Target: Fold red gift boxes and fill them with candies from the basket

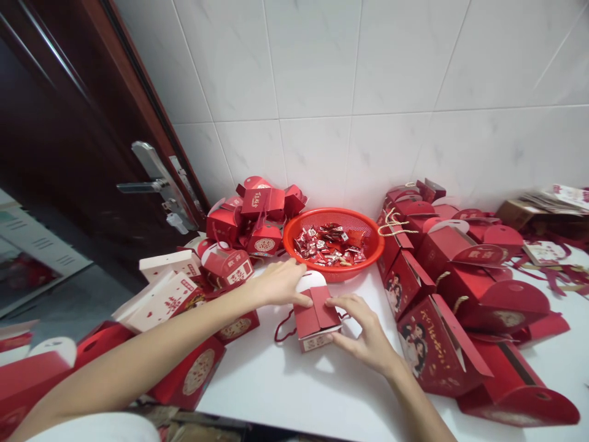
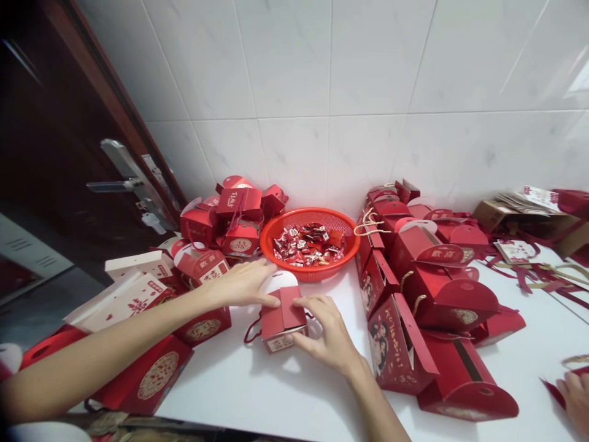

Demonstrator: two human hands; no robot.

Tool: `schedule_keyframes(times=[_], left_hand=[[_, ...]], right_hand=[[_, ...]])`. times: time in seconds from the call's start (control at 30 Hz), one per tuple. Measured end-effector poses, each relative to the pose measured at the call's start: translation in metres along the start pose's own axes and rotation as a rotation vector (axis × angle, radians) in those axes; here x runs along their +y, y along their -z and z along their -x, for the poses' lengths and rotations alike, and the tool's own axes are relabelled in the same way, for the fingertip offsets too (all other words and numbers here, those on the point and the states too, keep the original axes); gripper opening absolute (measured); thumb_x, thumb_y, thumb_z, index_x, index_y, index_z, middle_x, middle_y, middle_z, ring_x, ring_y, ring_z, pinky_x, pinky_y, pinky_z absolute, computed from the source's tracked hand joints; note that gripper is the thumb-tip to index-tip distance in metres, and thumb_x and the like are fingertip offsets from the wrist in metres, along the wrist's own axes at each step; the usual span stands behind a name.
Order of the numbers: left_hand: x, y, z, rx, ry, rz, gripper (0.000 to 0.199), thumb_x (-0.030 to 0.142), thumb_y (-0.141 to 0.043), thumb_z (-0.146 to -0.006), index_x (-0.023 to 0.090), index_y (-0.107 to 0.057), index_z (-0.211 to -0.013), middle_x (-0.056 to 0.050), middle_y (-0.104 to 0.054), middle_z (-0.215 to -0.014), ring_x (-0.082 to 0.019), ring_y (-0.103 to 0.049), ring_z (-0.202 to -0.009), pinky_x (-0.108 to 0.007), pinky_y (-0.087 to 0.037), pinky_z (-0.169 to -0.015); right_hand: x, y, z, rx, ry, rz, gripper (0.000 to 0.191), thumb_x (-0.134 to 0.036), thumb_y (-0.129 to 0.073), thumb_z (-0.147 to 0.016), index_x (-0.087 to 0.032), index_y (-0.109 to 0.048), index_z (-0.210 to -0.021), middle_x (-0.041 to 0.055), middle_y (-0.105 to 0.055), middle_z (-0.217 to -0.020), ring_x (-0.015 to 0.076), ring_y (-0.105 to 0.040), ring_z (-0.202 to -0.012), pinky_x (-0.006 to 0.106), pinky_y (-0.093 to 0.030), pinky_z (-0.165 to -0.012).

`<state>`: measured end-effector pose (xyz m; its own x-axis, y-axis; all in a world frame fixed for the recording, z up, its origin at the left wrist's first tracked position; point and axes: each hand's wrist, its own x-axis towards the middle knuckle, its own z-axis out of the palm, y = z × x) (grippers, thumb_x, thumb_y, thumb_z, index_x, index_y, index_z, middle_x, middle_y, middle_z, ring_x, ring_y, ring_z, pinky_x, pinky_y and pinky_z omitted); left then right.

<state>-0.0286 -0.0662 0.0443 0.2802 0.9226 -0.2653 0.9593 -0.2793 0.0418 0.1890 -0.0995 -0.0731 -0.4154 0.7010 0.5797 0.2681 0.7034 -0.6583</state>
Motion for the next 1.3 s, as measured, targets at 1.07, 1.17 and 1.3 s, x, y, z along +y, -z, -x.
schedule_keyframes(times=[1.07, 1.17, 1.3], left_hand=[[0.003, -0.012, -0.004, -0.362, -0.180, 0.363, 0.033, 0.043, -0.068, -0.072, 0.022, -0.044, -0.073, 0.006, -0.050, -0.060, -0.012, -0.046, -0.054, -0.024, -0.031, -0.049], [0.004, -0.018, -0.004, -0.288, -0.210, 0.375, 0.030, 0.042, -0.067, -0.072, 0.021, -0.046, -0.074, 0.006, -0.047, -0.063, -0.012, -0.043, -0.056, -0.024, -0.029, -0.050], [0.007, -0.018, -0.004, -0.235, -0.241, 0.317, 0.028, 0.041, -0.066, -0.074, 0.021, -0.046, -0.072, 0.006, -0.045, -0.063, -0.012, -0.040, -0.056, -0.025, -0.028, -0.050]], right_hand=[[-0.016, -0.033, 0.017, 0.057, -0.307, 0.196, 0.078, -0.050, -0.069, -0.084, -0.019, -0.037, -0.147, 0.0178, -0.057, -0.140, 0.0353, -0.058, -0.126, 0.051, -0.053, -0.099], [-0.027, -0.039, 0.024, 0.060, -0.310, 0.303, 0.087, -0.045, -0.075, -0.079, -0.020, -0.032, -0.151, 0.0179, -0.050, -0.146, 0.0365, -0.053, -0.132, 0.051, -0.053, -0.101], [-0.032, -0.038, 0.027, 0.053, -0.329, 0.363, 0.086, -0.039, -0.076, -0.078, -0.022, -0.032, -0.151, 0.0167, -0.049, -0.146, 0.0362, -0.054, -0.131, 0.051, -0.054, -0.101]])
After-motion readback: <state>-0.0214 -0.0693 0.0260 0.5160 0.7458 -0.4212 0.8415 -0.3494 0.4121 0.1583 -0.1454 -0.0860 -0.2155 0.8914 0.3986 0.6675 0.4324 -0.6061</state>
